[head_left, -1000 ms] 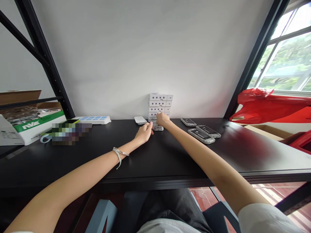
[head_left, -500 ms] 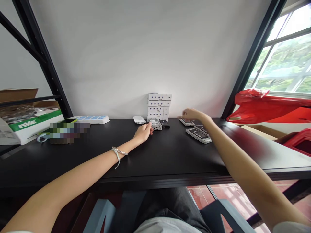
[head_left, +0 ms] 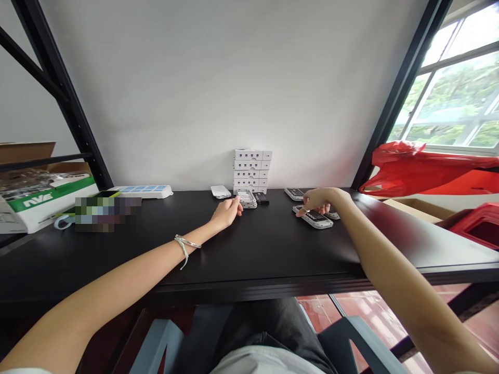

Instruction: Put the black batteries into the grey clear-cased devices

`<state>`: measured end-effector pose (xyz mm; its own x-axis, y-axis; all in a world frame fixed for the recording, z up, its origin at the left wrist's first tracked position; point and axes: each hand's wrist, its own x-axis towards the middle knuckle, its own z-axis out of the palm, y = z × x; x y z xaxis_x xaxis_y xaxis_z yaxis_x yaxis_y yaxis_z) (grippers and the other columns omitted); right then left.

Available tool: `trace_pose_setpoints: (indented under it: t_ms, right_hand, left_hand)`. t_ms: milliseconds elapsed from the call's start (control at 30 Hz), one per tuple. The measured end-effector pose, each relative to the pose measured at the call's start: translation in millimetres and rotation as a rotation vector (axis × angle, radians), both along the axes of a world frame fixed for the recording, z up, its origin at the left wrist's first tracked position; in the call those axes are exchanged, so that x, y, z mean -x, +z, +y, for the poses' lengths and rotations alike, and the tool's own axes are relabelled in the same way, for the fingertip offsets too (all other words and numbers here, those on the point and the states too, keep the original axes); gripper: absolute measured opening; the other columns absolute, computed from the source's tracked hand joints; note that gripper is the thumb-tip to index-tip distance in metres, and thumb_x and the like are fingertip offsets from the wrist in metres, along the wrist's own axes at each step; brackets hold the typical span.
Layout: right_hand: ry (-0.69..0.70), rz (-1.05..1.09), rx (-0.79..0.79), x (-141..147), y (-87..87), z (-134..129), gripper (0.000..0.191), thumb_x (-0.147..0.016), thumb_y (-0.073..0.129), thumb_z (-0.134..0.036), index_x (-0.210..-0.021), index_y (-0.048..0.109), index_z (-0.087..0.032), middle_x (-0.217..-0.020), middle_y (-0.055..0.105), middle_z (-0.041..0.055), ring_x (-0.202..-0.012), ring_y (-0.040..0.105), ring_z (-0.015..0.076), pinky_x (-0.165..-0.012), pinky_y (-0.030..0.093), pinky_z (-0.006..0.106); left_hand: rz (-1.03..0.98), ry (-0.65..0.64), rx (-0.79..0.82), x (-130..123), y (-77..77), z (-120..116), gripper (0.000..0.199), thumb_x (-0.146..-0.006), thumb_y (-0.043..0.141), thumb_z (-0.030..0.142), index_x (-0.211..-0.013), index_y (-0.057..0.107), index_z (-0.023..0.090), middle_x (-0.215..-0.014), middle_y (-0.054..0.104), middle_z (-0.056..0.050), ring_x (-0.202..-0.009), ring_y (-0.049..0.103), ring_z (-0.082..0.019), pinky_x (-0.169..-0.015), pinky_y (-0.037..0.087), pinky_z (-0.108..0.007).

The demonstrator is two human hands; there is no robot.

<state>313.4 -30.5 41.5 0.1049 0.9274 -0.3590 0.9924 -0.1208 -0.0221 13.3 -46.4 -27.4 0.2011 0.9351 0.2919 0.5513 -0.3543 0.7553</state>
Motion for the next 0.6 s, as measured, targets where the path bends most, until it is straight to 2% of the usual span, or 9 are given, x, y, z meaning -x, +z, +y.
trace_pose_setpoints:
  t_ms: [100,167,233,300,400,467,600]
  right_hand:
    - [0.105,0.042,-0.029,12.3,-4.5,0.3,0.059,-0.062,0.063,-0.072,-0.088,0.059,-0.019,-0.067,0.062,0.0068,-0.065,0.062,0.0234,-0.057,0.045,0.034]
    - [0.171,0.044,-0.088,28.8,-5.7,-4.8,0.068,-0.062,0.059,-0.077,-0.097,0.057,-0.019,-0.071,0.064,0.007,-0.066,0.062,0.0244,-0.058,0.044,0.034]
    - [0.233,0.027,-0.175,50.0,-7.4,-13.3,0.076,-0.061,0.056,-0.08,-0.105,0.054,-0.018,-0.08,0.066,0.0095,-0.072,0.063,0.0269,-0.06,0.045,0.034]
    - [0.324,0.013,-0.292,72.6,-11.4,-22.9,0.078,-0.064,0.053,-0.08,-0.109,0.052,-0.017,-0.091,0.066,0.0129,-0.079,0.064,0.0293,-0.061,0.045,0.033]
    - [0.503,-0.044,-0.487,101.1,-21.5,-34.2,0.066,-0.08,0.042,-0.073,-0.109,0.053,-0.015,-0.094,0.066,0.0152,-0.083,0.065,0.0307,-0.062,0.044,0.032]
    - [0.581,-0.079,-0.564,112.1,-27.8,-37.8,0.055,-0.088,0.036,-0.064,-0.106,0.055,-0.015,-0.088,0.067,0.0142,-0.08,0.066,0.0295,-0.062,0.042,0.031]
    - [0.652,0.024,-0.562,113.0,-31.5,-36.9,0.04,-0.092,0.04,-0.052,-0.09,0.059,-0.018,-0.079,0.067,0.0085,-0.07,0.063,0.022,-0.055,0.036,0.026]
  left_hand:
    - [0.011,-0.033,0.0,-1.0,4.1,-4.9,0.051,-0.089,0.028,0.057,-0.07,0.058,0.02,-0.072,0.066,-0.003,-0.08,0.062,-0.022,-0.078,0.046,-0.034]
    - [0.02,-0.102,-0.014,-2.5,7.2,-10.5,0.045,-0.084,0.041,0.06,-0.076,0.06,0.02,-0.083,0.066,-0.004,-0.085,0.062,-0.022,-0.079,0.046,-0.033]
    - [0.039,-0.237,-0.047,-4.5,8.3,-16.6,0.045,-0.076,0.057,0.06,-0.094,0.06,0.019,-0.106,0.063,-0.007,-0.099,0.059,-0.024,-0.081,0.048,-0.033]
    - [0.077,-0.391,-0.081,-6.7,6.2,-21.5,0.067,-0.067,0.069,0.058,-0.119,0.05,0.02,-0.129,0.051,-0.012,-0.115,0.051,-0.028,-0.088,0.047,-0.038]
    - [0.146,-0.489,-0.128,-9.6,-1.3,-24.6,0.103,-0.055,0.08,0.056,-0.138,0.029,0.023,-0.141,0.036,-0.016,-0.131,0.035,-0.034,-0.103,0.036,-0.05]
    - [0.149,-0.468,-0.146,-9.9,-5.3,-23.6,0.11,-0.052,0.081,0.056,-0.139,0.024,0.024,-0.139,0.035,-0.017,-0.133,0.031,-0.035,-0.107,0.029,-0.055]
    - [0.151,-0.465,-0.063,-2.6,-3.5,-15.4,0.116,-0.051,0.082,0.055,-0.14,0.014,0.026,-0.132,0.039,-0.017,-0.133,0.032,-0.034,-0.106,0.029,-0.057]
